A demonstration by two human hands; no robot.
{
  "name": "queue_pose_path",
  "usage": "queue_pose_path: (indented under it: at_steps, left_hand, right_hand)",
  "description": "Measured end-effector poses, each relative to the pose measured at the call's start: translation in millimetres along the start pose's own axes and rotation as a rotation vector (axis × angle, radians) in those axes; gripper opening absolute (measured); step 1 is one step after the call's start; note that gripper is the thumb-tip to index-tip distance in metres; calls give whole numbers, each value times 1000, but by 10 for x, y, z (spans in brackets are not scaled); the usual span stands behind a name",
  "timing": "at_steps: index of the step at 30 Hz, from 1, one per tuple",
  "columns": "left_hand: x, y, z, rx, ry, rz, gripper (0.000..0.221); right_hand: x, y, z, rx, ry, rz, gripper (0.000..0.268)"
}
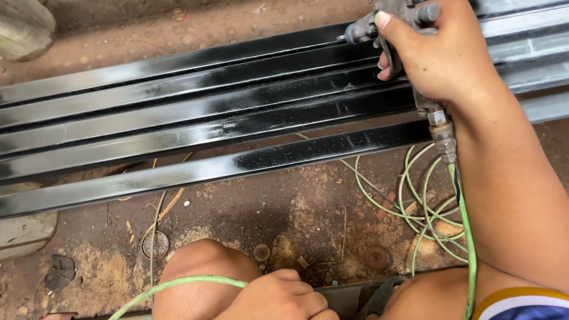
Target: Spray painting a set of long metal bars with black paint using a pneumatic spray gun.
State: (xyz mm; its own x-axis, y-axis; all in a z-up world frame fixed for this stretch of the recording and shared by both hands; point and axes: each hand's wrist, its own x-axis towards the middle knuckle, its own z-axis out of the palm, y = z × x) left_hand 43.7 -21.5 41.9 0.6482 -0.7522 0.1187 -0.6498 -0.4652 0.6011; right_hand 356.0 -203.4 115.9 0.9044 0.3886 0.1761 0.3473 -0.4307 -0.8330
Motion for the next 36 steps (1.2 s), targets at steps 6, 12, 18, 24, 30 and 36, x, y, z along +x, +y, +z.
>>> queue_pose_path:
  at_steps: [6, 12, 18, 24, 30, 36]
  left_hand:
    - [34, -47, 38, 4, -13, 26, 24]
    - [60, -52, 59, 25, 6, 24, 25]
    - [60, -53, 107, 46, 7, 16, 26]
    - [50, -83, 203, 101, 57, 37, 27]
    - [78, -89, 166, 106, 73, 38, 26]
    - [98, -64, 128, 123, 89, 26, 25]
  right_hand:
    - [-64, 45, -210, -113, 44, 106, 24]
    - [-64, 218, -391, -112, 120, 112, 11]
    - [24, 612, -660, -128, 281, 115, 9]
    - [-31, 672, -863, -152, 366, 155, 5]
    - [-40, 800, -1037, -227, 373, 26, 8]
    - [-42, 1026, -1184, -281, 446, 309, 11]
